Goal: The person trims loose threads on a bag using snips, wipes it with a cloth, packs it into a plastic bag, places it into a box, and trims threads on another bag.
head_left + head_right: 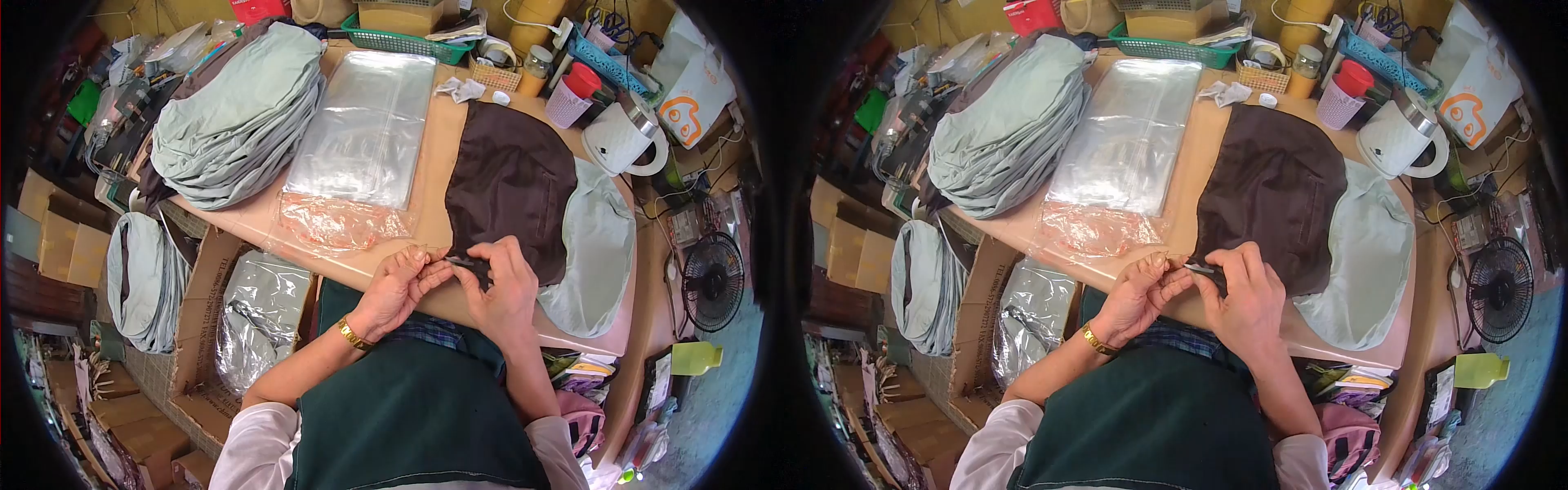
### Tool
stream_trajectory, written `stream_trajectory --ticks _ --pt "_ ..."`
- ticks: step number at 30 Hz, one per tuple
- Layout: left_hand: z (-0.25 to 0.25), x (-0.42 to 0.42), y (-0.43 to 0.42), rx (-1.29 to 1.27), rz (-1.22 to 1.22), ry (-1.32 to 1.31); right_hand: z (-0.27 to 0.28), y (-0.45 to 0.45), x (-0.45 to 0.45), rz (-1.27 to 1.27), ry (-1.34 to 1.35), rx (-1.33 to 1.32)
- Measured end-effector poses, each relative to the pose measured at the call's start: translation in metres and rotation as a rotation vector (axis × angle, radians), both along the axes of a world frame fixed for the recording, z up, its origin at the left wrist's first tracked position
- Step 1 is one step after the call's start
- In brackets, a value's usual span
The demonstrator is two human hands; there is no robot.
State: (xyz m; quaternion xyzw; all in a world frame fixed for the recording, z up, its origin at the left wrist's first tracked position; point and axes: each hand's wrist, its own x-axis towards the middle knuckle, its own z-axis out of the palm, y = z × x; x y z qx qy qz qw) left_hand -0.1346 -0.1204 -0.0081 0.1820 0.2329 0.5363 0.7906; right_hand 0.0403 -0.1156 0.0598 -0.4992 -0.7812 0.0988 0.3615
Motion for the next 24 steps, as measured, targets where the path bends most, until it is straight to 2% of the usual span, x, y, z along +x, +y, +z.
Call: stream_trajectory --ticks 4,6,7,8,9,10,11,12,14,17,21,22,23,24 --pt "0.015 -0.011 0.002 0.146 0.036 0.075 -0.02 0.022 0.009 -0.128 0.05 0.01" --pt "0.015 -0.047 0.013 0.13 0.221 0.265 -0.053 0.032 0.032 -0.197 -0.004 -0.015" --pt "0.012 -0.068 0.018 0.171 0.312 0.199 -0.066 0.036 0.042 -0.26 -0.057 -0.042" --pt "0.013 -0.094 0.022 0.193 0.447 0.274 -0.076 0.038 0.049 -0.26 -0.058 -0.04" --pt "0.021 -0.12 0.024 0.283 0.525 0.156 -0.085 0.036 0.055 -0.27 -0.088 -0.057" --pt "0.023 -0.147 0.026 0.403 0.586 0.336 -0.09 0.034 0.058 -0.282 -0.118 -0.077" --pt "0.04 -0.144 0.022 0.217 0.862 0.821 -0.091 0.033 0.058 -0.282 -0.117 -0.083" --pt "0.039 -0.151 0.025 0.458 1.059 1.377 -0.091 0.034 0.057 -0.288 -0.118 -0.09" --pt "0.034 -0.149 0.027 0.646 1.025 1.69 -0.092 0.036 0.055 -0.297 -0.115 -0.1" --pt "0.032 -0.079 0.011 0.359 0.331 1.058 -0.091 0.039 0.053 -0.303 -0.109 -0.085" --pt "-0.015 -0.01 0.011 0.541 -0.097 1.37 -0.089 0.038 0.052 -0.323 -0.085 -0.056" --pt "-0.018 -0.011 0.014 0.549 -0.098 1.364 -0.085 0.038 0.05 -0.334 -0.082 -0.06" --pt "-0.021 -0.014 0.018 0.538 -0.235 1.356 -0.08 0.037 0.048 -0.341 -0.085 -0.054" --pt "-0.023 -0.017 0.023 0.525 -0.366 1.346 -0.074 0.035 0.046 -0.289 -0.006 -0.172"
